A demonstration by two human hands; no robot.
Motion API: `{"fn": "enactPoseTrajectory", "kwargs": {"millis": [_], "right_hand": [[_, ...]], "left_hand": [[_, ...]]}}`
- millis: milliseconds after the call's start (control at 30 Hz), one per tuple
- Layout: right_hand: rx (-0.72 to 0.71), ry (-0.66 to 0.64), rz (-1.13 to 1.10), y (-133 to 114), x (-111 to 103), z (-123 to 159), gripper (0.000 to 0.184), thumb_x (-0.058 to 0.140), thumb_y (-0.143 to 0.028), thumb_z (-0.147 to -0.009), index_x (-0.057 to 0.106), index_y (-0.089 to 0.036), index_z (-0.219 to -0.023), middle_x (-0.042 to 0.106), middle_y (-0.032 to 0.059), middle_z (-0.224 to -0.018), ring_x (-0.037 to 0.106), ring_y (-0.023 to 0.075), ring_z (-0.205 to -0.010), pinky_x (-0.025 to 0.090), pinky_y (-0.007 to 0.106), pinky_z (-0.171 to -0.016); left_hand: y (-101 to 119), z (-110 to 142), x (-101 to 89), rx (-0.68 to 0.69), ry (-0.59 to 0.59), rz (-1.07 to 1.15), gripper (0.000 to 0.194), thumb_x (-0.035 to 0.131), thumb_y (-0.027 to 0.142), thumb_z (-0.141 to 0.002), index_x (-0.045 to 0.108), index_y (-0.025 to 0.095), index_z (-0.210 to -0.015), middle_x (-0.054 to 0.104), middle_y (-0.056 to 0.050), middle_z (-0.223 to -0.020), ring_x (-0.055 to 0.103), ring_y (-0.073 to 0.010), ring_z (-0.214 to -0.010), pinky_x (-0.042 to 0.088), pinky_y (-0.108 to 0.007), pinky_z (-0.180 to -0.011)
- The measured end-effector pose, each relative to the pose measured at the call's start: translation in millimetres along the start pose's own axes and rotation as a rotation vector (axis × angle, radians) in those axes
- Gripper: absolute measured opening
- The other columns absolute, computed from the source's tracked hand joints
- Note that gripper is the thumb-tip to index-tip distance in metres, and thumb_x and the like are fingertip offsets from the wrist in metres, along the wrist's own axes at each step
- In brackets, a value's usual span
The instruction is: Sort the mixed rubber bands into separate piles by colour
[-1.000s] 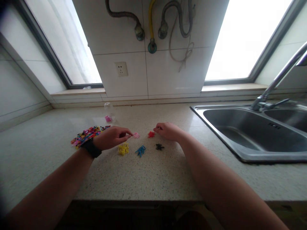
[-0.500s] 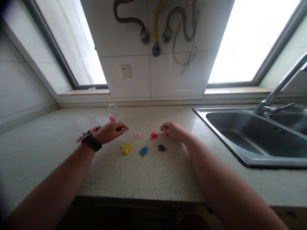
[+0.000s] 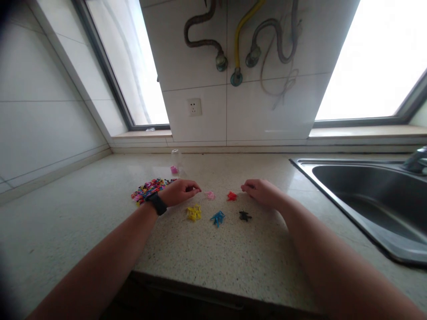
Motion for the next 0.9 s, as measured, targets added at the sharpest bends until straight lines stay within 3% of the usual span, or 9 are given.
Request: {"fn": "enactPoseTrajectory", "kwargs": {"millis": [300,433,667,767,900], "right_hand": [[-0.018,-0.01,0.008,3,2,-3,0.04,0.044,-0.05,-0.091,0.071,-0.021,-0.092,0.069,0.0046,-0.076,0.06,0.0182,-0.069,0.041,0.029,-0.065],[-0.014,-0.011,0.004,3,2,-2,0.04,0.043,-0.049,-0.091,0.07,-0.02,-0.092,0.068,0.0042,-0.075,0.06,0.0179,-0.068,0.041,0.029,-0.064],[-0.003,-0.023,-0.009,2,2,0,0.04,0.044,-0.049,-0.09,0.07,-0.02,-0.094,0.069,0.0048,-0.076,0.06,0.0184,-0.069,0.042,0.03,-0.066],[0.001,-0.02,-0.001,3,2,-1,0.039,0.044,-0.05,-0.09,0.07,-0.02,-0.094,0.069,0.0049,-0.076,0.06,0.0186,-0.07,0.042,0.03,-0.065],[-0.008,-0.027,0.005,3,3,-2,0.041,0.043,-0.052,-0.09,0.069,-0.021,-0.09,0.068,0.0038,-0.073,0.059,0.018,-0.067,0.041,0.029,-0.062]], "left_hand": [[3,1,-2.6,0.014,-0.002,-0.032,0.028,0.052,0.034,-0.091,0.073,0.017,-0.098,0.063,0.0,-0.066,0.053,-0.0112,-0.06,0.035,-0.023,-0.057],[-9,1,-16.2,-0.023,0.065,-0.095,0.029,0.051,0.037,-0.092,0.073,0.018,-0.098,0.066,-0.002,-0.07,0.056,-0.0124,-0.062,0.038,-0.024,-0.059],[-70,18,-71.9,-0.232,0.312,-0.265,0.026,0.051,0.033,-0.091,0.071,0.022,-0.104,0.073,-0.005,-0.094,0.065,-0.017,-0.084,0.047,-0.027,-0.078],[-104,30,-82.7,-0.355,0.307,-0.364,0.029,0.048,0.03,-0.091,0.07,0.023,-0.109,0.072,-0.005,-0.105,0.065,-0.0191,-0.095,0.047,-0.028,-0.087],[-140,42,-82.7,-0.44,0.226,-0.422,0.032,0.049,0.026,-0.087,0.071,0.021,-0.11,0.072,-0.006,-0.111,0.065,-0.0211,-0.102,0.046,-0.029,-0.095]]}}
Point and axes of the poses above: each hand's wrist, its own z-axis away from the middle knuckle, its own x-axis out of the palm, y = z × x, the point moved 10 cm from there along -z, towards the middle knuckle
